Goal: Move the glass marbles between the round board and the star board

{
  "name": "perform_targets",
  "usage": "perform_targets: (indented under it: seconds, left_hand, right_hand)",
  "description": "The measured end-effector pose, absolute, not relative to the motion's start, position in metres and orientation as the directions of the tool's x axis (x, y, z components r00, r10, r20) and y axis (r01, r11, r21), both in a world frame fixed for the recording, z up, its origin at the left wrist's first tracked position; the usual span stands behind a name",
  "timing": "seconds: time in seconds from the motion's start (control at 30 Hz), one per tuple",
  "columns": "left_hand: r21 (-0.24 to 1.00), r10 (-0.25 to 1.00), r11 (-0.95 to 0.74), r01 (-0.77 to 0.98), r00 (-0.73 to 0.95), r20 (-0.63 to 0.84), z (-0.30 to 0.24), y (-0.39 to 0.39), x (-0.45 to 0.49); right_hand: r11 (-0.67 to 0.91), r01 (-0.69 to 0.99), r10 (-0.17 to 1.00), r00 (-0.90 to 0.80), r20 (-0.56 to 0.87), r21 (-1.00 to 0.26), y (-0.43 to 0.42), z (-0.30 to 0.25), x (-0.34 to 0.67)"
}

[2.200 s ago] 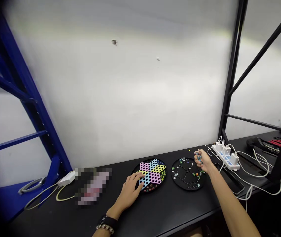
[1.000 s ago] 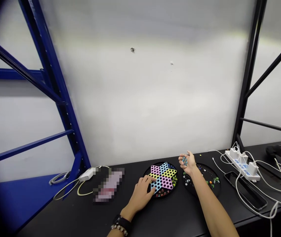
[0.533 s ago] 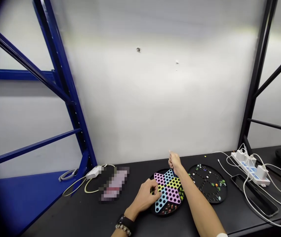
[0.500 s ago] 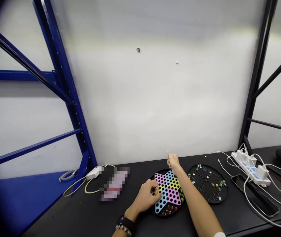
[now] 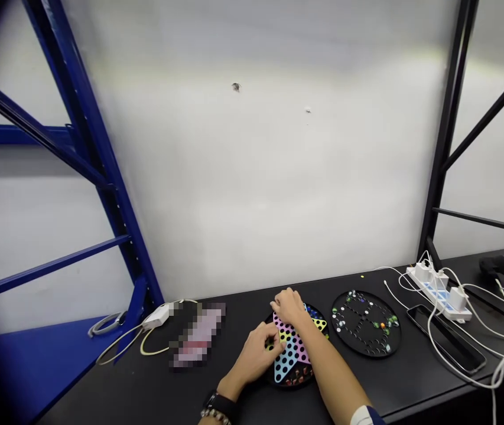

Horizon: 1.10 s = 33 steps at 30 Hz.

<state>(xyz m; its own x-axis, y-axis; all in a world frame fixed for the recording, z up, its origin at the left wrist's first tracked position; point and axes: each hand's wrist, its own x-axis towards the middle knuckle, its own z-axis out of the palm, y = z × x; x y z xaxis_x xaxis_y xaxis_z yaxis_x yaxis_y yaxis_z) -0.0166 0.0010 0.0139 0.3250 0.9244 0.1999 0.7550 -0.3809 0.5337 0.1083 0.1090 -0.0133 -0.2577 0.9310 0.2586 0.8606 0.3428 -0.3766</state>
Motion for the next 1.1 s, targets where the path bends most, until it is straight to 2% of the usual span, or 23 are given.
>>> perform_targets:
  seconds: [0.33, 0.43, 0.53, 0.6, 0.73, 0.83, 0.93, 1.03, 1.1]
  left_hand:
    - [0.538, 0.909, -0.414, 0.734, 0.358, 0.212, 0.011, 0.002, -0.017]
    - [0.531, 0.907, -0.421, 0.735, 0.361, 0.219, 0.011, 0.003, -0.017]
    - [0.538, 0.897, -0.439, 0.72, 0.38, 0.223, 0.009, 0.005, -0.016]
    - [0.538, 0.896, -0.442, 0.717, 0.384, 0.224, 0.008, 0.006, -0.016]
    - [0.534, 0.904, -0.427, 0.73, 0.365, 0.224, 0.006, 0.008, -0.017]
    - [0.542, 0.902, -0.431, 0.722, 0.369, 0.226, 0.006, 0.009, -0.017]
    - [0.551, 0.897, -0.44, 0.709, 0.376, 0.232, 0.006, 0.01, -0.017]
    - [0.54, 0.888, -0.459, 0.706, 0.385, 0.252, 0.004, 0.012, -0.016]
    - [0.531, 0.885, -0.466, 0.708, 0.385, 0.262, 0.003, 0.012, -0.016]
  right_hand:
    - [0.404, 0.845, 0.909, -0.329, 0.254, -0.351, 0.087, -0.01, 0.127]
    - [0.464, 0.813, 0.884, -0.405, 0.232, -0.352, 0.073, -0.01, 0.137]
    - [0.539, 0.769, 0.842, -0.51, 0.178, -0.344, 0.059, -0.01, 0.144]
    - [0.538, 0.747, 0.835, -0.537, 0.123, -0.392, 0.051, -0.008, 0.152]
    - [0.452, 0.749, 0.886, -0.439, 0.147, -0.485, 0.037, 0.004, 0.183]
    - [0.337, 0.848, 0.938, -0.268, 0.219, -0.409, 0.026, 0.013, 0.223]
    - [0.21, 0.929, 0.967, -0.151, 0.205, -0.306, 0.011, 0.014, 0.259]
    - [0.201, 0.931, 0.977, -0.169, 0.129, -0.305, -0.002, 0.002, 0.279]
    - [0.233, 0.897, 0.971, -0.197, 0.134, -0.375, -0.006, -0.009, 0.284]
